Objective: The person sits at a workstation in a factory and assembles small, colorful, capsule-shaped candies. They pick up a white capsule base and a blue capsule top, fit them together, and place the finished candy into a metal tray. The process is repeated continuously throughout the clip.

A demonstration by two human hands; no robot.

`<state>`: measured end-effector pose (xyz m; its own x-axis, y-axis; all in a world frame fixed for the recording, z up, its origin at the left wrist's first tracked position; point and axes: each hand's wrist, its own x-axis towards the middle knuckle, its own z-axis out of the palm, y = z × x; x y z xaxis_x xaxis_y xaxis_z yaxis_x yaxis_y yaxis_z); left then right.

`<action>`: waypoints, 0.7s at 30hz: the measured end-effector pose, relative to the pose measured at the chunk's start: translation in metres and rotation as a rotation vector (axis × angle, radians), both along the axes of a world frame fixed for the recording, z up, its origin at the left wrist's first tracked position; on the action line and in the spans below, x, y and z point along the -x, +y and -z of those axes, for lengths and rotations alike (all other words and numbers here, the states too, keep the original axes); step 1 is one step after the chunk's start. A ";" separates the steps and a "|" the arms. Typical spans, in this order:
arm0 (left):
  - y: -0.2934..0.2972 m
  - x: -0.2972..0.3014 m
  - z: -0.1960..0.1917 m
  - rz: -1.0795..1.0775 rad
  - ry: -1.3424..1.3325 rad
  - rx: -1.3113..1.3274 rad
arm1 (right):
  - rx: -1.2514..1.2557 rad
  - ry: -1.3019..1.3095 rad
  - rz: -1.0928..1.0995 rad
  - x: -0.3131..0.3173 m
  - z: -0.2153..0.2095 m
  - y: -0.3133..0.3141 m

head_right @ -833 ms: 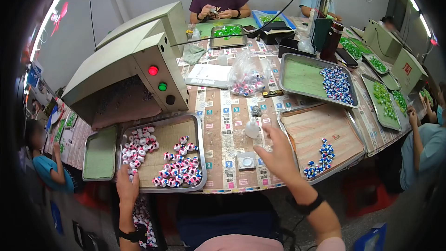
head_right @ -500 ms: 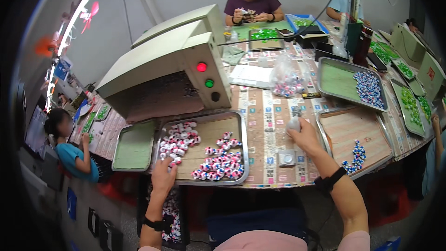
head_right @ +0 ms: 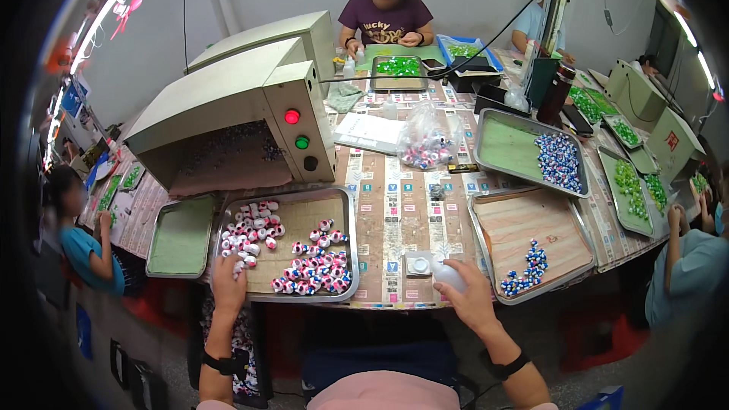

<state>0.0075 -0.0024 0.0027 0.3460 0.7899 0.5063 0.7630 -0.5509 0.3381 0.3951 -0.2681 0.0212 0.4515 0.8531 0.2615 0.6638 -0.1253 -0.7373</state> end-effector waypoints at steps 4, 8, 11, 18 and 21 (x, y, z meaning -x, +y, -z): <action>0.010 0.007 0.008 0.010 -0.263 0.054 | -0.016 0.428 0.169 0.010 -0.001 -0.005; 0.006 0.015 -0.004 -0.039 -0.965 0.564 | -0.035 0.307 0.201 0.011 -0.001 0.002; 0.003 0.028 -0.013 0.061 -1.468 0.897 | -0.078 0.291 0.220 0.007 0.013 0.005; -0.049 0.034 -0.033 0.251 -2.177 1.462 | -0.087 0.303 0.231 0.005 0.021 0.010; -0.071 0.025 -0.034 0.270 -2.185 1.573 | -0.124 0.175 0.210 0.007 0.016 0.011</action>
<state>-0.0178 -0.0735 0.0365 0.5331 0.7630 -0.3656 -0.7942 0.6002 0.0947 0.3879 -0.2569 0.0052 0.6618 0.7031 0.2601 0.4942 -0.1483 -0.8566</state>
